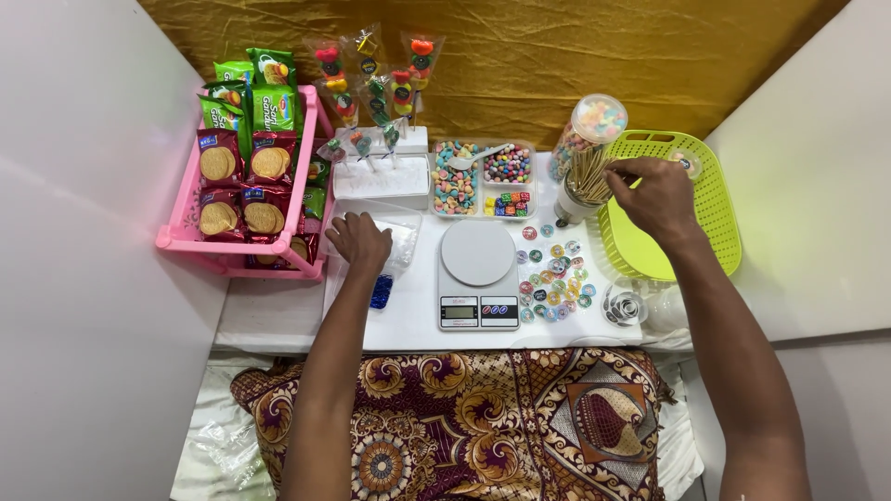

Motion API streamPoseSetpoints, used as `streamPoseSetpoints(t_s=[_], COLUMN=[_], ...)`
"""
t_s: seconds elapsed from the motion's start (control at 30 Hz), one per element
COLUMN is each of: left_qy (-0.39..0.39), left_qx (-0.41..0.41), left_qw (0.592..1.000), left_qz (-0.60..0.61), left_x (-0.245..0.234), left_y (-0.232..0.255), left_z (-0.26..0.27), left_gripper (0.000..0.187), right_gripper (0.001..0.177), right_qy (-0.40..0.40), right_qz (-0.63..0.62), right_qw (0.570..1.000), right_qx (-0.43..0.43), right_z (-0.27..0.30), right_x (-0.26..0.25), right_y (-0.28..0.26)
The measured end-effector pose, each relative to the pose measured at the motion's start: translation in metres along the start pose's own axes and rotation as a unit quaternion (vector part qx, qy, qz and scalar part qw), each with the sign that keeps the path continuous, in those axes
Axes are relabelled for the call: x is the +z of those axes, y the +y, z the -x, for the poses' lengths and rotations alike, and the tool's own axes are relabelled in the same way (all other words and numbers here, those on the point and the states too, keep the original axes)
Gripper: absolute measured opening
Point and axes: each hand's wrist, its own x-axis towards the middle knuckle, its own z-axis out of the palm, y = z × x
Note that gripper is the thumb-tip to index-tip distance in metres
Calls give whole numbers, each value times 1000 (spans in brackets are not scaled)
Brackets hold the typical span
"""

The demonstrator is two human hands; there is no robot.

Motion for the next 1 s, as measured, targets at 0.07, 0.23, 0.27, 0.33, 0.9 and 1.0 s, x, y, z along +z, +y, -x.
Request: streamPoseSetpoints(t_s=[0.07,0.23,0.27,0.33,0.9,1.0], left_qy=[15,54,54,55,76,48], left_qx=[15,61,80,103,237,256], left_qw=[1000,996,995,992,963,960], left_qz=[16,31,34,37,107,103], left_x=[-8,0,-3,-9,20,29], left_y=[9,33,40,56,113,121], left_z=[1,-10,-10,-7,-3,-8], left_gripper=[26,29,35,40,36,37], right_gripper=[9,6,6,7,6,9], right_qy=[18,53,66,82,77,52], right_qz=[-27,-96,-110,-122,-165,-140], right_qw=[999,994,992,989,983,989], right_qx=[-5,-6,-9,-11,15,21], right_z=[0,12,16,23,34,38], right_x=[-9,-35,-38,-44,-37,-40], right_y=[-6,-23,-24,-28,-5,-9])
